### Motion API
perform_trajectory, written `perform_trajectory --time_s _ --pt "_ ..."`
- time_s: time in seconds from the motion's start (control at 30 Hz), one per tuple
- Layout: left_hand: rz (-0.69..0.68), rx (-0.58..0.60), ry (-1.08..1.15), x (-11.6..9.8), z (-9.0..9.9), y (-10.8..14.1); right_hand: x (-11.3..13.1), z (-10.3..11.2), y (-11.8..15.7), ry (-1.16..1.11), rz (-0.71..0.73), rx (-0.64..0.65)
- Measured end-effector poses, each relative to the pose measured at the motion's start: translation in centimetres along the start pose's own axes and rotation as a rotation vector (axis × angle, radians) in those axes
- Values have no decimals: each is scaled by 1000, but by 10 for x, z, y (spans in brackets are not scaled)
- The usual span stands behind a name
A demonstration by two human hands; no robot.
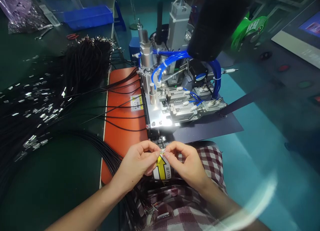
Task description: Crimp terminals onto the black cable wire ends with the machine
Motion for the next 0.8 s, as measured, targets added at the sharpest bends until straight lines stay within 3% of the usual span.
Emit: perform_trajectory --time_s 0.13,0.27,0.57,0.8 --pt "10 13 2 2 -1 -2 37 12 13 435 299 -174" --pt "4 26 -7 -1 -3 -2 51 11 17 640 418 -158" --pt "32 14 -13 2 -1 -1 30 7 4 498 270 -18" --pt "50 -22 -33 3 3 -2 27 7 3 407 234 -33"
Point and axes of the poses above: each hand's wrist, its own y-axis away from the middle knuckle, its own z-axis out of the back of the hand, x = y × z, the point moved 10 cm from there along -y, towards the middle knuckle, and after that the axes turned 13 degrees about y, right-handed, at the moved point
